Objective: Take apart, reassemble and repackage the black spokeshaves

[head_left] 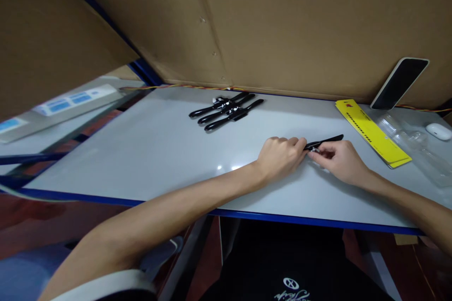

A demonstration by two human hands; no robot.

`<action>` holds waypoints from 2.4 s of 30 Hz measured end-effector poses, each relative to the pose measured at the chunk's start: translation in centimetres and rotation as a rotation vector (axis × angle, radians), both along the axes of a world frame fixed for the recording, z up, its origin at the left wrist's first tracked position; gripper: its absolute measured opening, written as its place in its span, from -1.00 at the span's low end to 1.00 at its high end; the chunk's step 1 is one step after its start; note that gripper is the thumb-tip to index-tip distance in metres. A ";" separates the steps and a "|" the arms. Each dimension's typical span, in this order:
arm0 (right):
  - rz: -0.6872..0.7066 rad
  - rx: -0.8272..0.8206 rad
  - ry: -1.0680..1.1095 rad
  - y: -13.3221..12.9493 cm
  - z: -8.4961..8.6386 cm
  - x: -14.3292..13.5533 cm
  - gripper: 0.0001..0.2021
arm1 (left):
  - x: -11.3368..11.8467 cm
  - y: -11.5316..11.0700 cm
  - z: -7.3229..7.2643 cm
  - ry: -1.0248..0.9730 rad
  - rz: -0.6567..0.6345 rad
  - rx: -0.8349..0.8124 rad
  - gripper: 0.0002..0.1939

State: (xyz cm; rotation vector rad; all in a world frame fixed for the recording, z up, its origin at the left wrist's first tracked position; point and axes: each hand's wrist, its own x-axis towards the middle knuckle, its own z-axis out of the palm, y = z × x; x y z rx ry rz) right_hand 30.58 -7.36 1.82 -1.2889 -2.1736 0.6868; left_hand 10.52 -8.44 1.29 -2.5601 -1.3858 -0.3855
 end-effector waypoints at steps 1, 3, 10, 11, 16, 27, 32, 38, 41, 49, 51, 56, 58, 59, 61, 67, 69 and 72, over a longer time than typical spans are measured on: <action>-0.009 -0.064 0.067 0.0 0.2 -0.1 -0.62 | 0.0 0.0 0.1 -0.007 0.000 0.020 -0.71; -0.025 -0.159 0.203 -0.2 0.5 -0.2 -0.63 | -0.1 0.1 0.3 -0.020 0.000 0.060 -0.71; -0.117 -0.208 0.497 -1.0 0.8 -1.1 -0.72 | 0.5 0.2 0.6 -0.008 0.051 0.008 -0.85; -0.128 -0.191 0.505 -1.1 0.8 -1.2 -0.73 | 0.6 0.2 0.6 -0.005 0.063 -0.023 -0.85; -0.107 -0.059 0.435 -1.1 0.5 -1.2 -0.83 | 0.9 0.0 0.9 -0.035 0.100 -0.141 -0.85; 0.009 0.758 -0.288 0.5 -0.4 -0.2 -0.67 | 0.6 1.0 0.2 -0.230 0.053 -0.209 -0.84; 0.034 0.647 -0.163 0.5 -0.2 -0.2 -0.71 | 0.4 1.1 0.0 -0.260 0.038 -0.209 -0.85; 0.031 0.176 0.144 0.1 0.4 -0.2 -0.72 | 0.4 1.0 -0.2 -0.277 0.031 -0.173 -0.88; 0.045 0.087 0.204 0.2 0.4 -0.2 -0.67 | 0.4 1.0 -0.3 -0.285 0.029 -0.169 -0.89; 0.051 -0.276 0.543 0.7 -0.6 -0.6 -0.61 | 0.6 1.0 -0.9 -0.320 0.019 -0.161 -0.88; 0.059 -0.394 0.632 0.8 -0.6 -0.7 -0.60 | 0.6 1.0 -1.1 -0.322 0.011 -0.148 -0.89; 0.071 -0.518 0.696 0.9 -0.2 -0.7 -0.62 | 0.7 1.1 -1.0 -0.291 0.010 -0.140 -0.88; 0.075 -0.410 0.623 0.7 0.0 -0.7 -0.61 | 0.6 1.1 -0.8 -0.271 0.022 -0.135 -0.87; 0.068 -0.324 0.567 0.6 0.1 -0.7 -0.62 | 0.6 1.0 -0.7 -0.264 0.028 -0.131 -0.86; 0.035 -0.145 0.453 0.3 0.2 -0.6 -0.67 | 0.6 0.9 -0.5 -0.248 0.030 -0.129 -0.86; 0.001 0.109 0.256 -0.2 0.1 -0.3 -0.78 | 0.9 0.6 -0.2 -0.199 0.003 -0.172 -0.83; 0.004 0.158 0.209 -0.3 0.2 -0.2 -0.77 | 0.9 0.6 -0.1 -0.189 0.001 -0.179 -0.82; -0.001 0.330 0.100 0.0 0.0 0.1 -0.71 | 1.0 0.6 0.1 -0.162 0.012 -0.192 -0.81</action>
